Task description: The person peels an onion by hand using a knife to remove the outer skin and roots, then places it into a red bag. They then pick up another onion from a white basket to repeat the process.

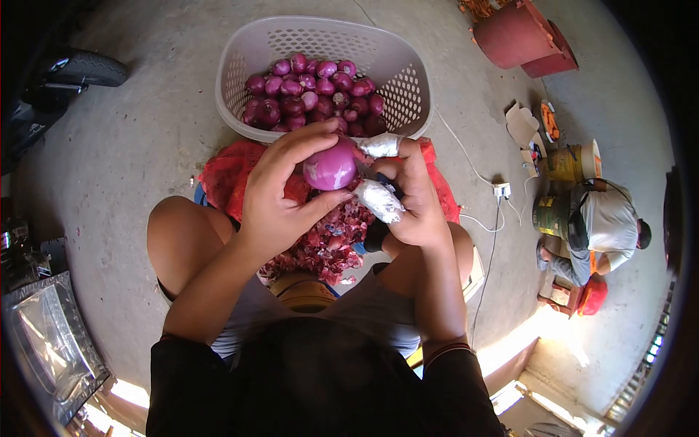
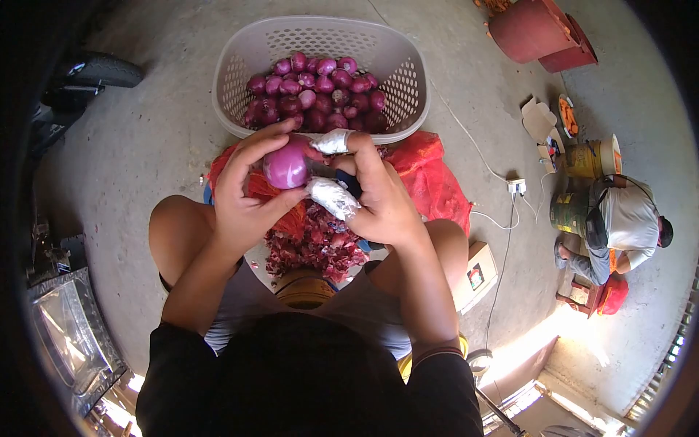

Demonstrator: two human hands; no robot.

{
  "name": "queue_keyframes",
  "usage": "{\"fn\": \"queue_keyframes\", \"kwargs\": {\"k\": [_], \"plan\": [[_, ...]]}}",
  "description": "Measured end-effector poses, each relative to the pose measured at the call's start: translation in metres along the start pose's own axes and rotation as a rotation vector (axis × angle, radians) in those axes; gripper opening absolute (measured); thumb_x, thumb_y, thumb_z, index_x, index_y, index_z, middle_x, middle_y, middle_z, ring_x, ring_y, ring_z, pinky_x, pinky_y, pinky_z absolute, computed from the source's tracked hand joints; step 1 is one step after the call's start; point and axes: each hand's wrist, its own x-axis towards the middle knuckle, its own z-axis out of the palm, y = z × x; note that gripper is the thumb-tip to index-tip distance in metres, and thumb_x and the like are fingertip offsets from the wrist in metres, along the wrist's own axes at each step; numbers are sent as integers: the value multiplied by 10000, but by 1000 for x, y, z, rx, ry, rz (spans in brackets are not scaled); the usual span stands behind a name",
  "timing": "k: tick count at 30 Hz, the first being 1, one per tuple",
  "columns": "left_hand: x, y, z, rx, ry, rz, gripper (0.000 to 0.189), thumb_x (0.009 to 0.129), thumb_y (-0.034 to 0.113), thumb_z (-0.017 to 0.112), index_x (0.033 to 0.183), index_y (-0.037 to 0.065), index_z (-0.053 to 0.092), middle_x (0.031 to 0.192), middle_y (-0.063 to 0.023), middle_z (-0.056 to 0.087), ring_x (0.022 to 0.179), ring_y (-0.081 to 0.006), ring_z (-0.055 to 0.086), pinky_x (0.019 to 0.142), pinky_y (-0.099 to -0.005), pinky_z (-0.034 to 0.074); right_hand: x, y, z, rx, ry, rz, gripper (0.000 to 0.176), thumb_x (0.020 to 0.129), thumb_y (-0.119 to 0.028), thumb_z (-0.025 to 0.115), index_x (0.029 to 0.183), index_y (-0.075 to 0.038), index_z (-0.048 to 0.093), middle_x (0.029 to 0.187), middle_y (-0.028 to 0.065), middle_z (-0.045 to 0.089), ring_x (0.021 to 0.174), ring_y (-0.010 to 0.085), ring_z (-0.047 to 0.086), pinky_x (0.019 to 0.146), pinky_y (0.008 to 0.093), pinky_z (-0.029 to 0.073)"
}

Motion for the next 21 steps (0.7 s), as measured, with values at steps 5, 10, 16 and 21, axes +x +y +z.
{"fn": "queue_keyframes", "kwargs": {"k": [5,10,16,21], "plan": [[0,0,-4,100,-62,53,564,622,15,773,1135,18,538,1245,-166,511,1134,-270,513,950,-367,405,0,9,-1,27,60,-68,439,763,-16,627,1137,-23,399,845,122,640,773,160,614,694,263,440],[-2,-1,-3,87,-52,42,563,642,6,768,1148,21,523,1255,-168,475,1148,-260,495,953,-366,411,1,5,0,116,102,-51,423,766,24,608,1136,-19,407,927,111,630,856,152,601,758,256,435],[-4,-6,3,-102,110,-9,547,614,41,787,1105,25,546,1192,-152,514,1091,-269,521,920,-358,420,2,-1,-2,216,188,34,418,802,10,608,1153,-19,384,929,76,604,857,105,555,762,239,423],[-3,-9,0,-124,77,-1,589,643,12,770,1161,25,491,1200,-145,501,1107,-238,513,919,-344,434,-3,-2,-3,114,57,-3,504,807,-94,638,1183,-18,312,801,77,601,696,121,542,649,258,424]]}}
